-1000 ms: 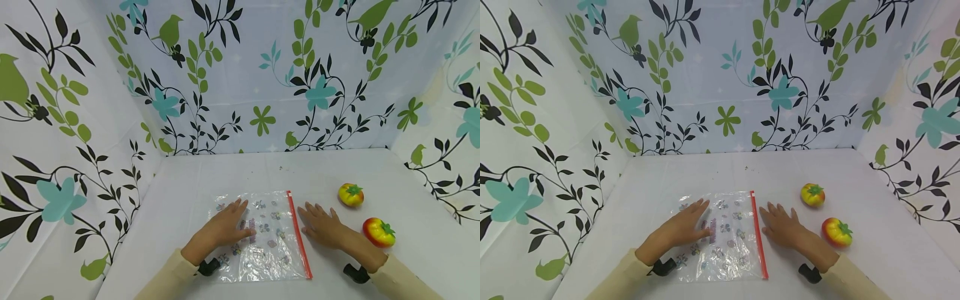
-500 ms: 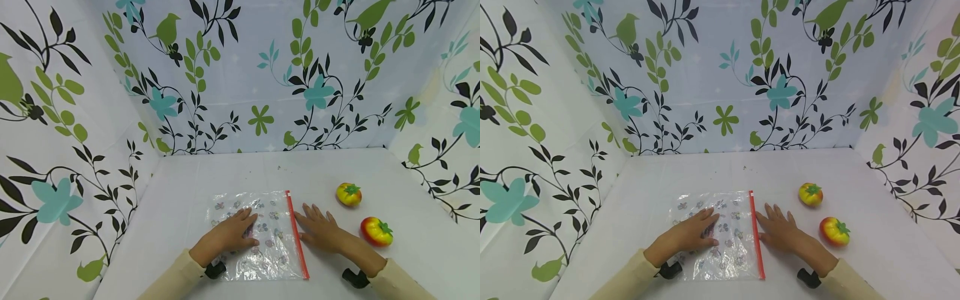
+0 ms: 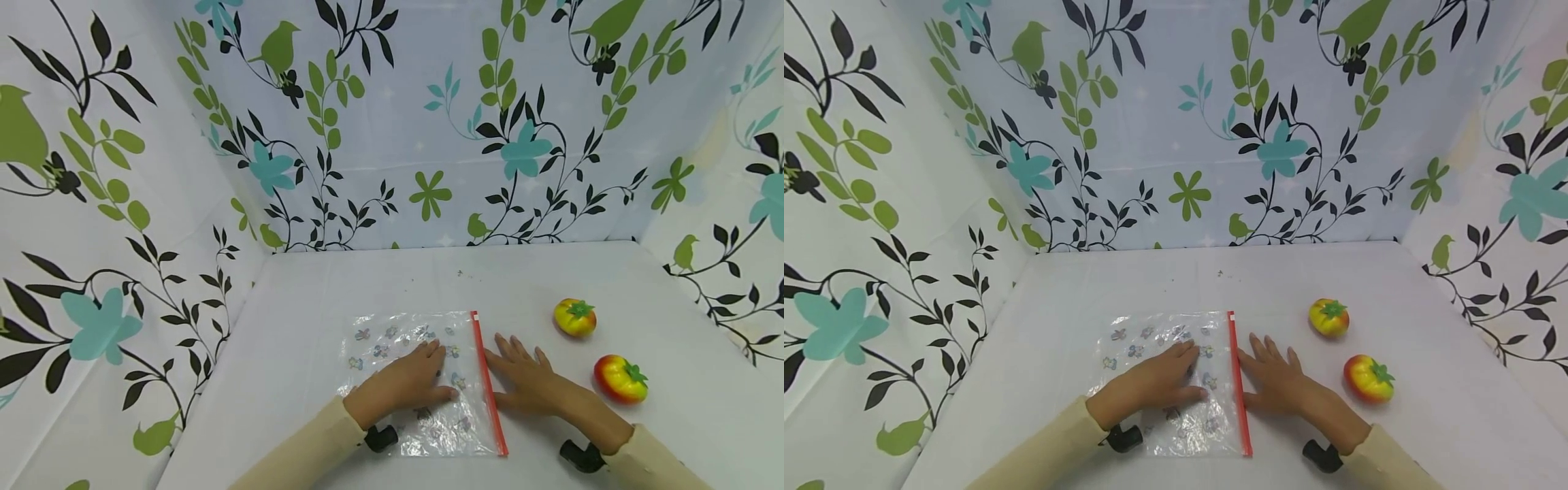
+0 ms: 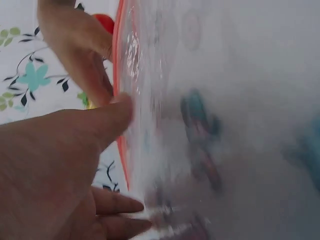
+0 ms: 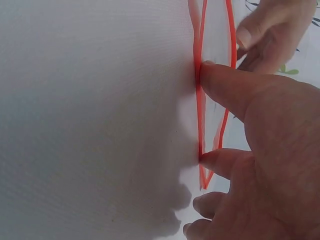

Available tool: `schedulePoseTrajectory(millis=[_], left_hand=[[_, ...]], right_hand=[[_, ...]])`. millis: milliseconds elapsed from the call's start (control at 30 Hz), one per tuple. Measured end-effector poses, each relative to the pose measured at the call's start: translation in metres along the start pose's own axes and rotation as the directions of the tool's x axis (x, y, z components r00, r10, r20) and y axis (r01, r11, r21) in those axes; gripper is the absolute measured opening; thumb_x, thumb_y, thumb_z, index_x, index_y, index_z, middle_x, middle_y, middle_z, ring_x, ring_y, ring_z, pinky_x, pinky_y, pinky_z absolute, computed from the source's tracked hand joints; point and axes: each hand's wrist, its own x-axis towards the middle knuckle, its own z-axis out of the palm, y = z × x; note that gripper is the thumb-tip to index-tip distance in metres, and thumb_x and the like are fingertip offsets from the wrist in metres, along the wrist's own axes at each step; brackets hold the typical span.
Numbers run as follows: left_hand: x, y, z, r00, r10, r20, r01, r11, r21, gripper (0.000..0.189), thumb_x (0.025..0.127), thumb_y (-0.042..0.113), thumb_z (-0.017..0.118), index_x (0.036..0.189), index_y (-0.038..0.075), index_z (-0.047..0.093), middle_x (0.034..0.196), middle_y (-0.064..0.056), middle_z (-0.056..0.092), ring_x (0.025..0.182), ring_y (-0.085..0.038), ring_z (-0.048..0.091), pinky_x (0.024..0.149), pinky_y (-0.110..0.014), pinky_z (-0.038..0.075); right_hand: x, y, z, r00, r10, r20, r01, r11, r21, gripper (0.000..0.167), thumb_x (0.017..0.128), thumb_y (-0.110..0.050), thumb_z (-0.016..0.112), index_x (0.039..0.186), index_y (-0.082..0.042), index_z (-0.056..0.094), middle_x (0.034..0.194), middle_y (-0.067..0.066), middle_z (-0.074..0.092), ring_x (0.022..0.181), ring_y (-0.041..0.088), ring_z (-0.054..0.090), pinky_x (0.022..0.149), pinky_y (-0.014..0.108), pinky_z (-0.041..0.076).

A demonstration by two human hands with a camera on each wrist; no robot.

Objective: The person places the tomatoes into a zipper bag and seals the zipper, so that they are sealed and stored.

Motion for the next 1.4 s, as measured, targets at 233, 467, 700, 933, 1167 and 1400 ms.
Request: schedulePoseTrajectory(millis=[233,467,700,933,1167,1400], left_hand=[[0.025,0.044,0.005,0.992,-0.109,-0.069,0.113,0.992,0.062,0.116,0.089,0.087,0.05,0.16,-0.004,0.037,0.167,-0.023,0.038,0.151,-0.044,0.041,0.114,-0.052,0.047],[0.028,0.058,0.01,0.979,-0.169,-0.118,0.186,0.971,0.15,0.108,0.092,0.082,0.051,0.157,-0.004,0.041,0.164,-0.024,0.041,0.148,-0.046,0.045,0.113,-0.054,0.048],[0.025,0.052,0.013,0.966,-0.19,-0.173,0.225,0.951,0.211,0.101,0.094,0.071,0.058,0.158,-0.004,0.038,0.164,-0.023,0.042,0.148,-0.048,0.045,0.114,-0.058,0.045],[0.012,0.039,0.006,0.965,-0.135,-0.225,0.197,0.94,0.278,0.094,0.096,0.055,0.065,0.162,-0.002,0.031,0.17,-0.02,0.033,0.157,-0.04,0.033,0.124,-0.056,0.034],[-0.006,0.019,0.003,0.949,-0.137,-0.283,0.217,0.937,0.274,0.092,0.095,0.045,0.068,0.163,-0.003,0.029,0.172,-0.02,0.028,0.159,-0.041,0.027,0.125,-0.058,0.028],[-0.023,0.006,0.0,0.933,-0.189,-0.306,0.256,0.947,0.196,0.096,0.096,0.048,0.067,0.164,-0.005,0.025,0.172,-0.024,0.024,0.157,-0.049,0.025,0.123,-0.065,0.029]], right_hand=[[0.001,0.003,0.004,0.999,-0.036,-0.031,0.036,0.999,-0.012,0.09,0.085,-0.052,0.082,0.159,-0.014,0.048,0.171,0.023,0.029,0.156,0.055,0.019,0.114,0.085,0.013],[0.005,0.001,0.003,1.0,-0.005,-0.02,0.005,1.0,-0.018,0.091,0.084,-0.052,0.083,0.16,-0.017,0.047,0.172,0.022,0.027,0.157,0.055,0.019,0.114,0.085,0.013],[0.007,0.002,0.002,1.0,0.024,-0.013,-0.024,1.0,-0.01,0.097,0.08,-0.062,0.082,0.161,-0.021,0.047,0.171,0.026,0.026,0.156,0.058,0.017,0.113,0.086,0.011],[0.01,0.001,0.002,0.998,0.062,-0.009,-0.062,0.998,-0.027,0.101,0.077,-0.07,0.08,0.161,-0.025,0.046,0.17,0.028,0.026,0.154,0.06,0.017,0.113,0.086,0.011],[0.009,-0.001,0.001,0.998,0.061,-0.011,-0.062,0.997,-0.04,0.098,0.078,-0.066,0.082,0.16,-0.025,0.047,0.169,0.028,0.027,0.153,0.061,0.019,0.113,0.086,0.013],[0.01,0.002,0.003,0.998,0.057,-0.004,-0.057,0.997,-0.051,0.096,0.08,-0.064,0.082,0.161,-0.025,0.046,0.17,0.028,0.026,0.153,0.062,0.02,0.113,0.085,0.011]])
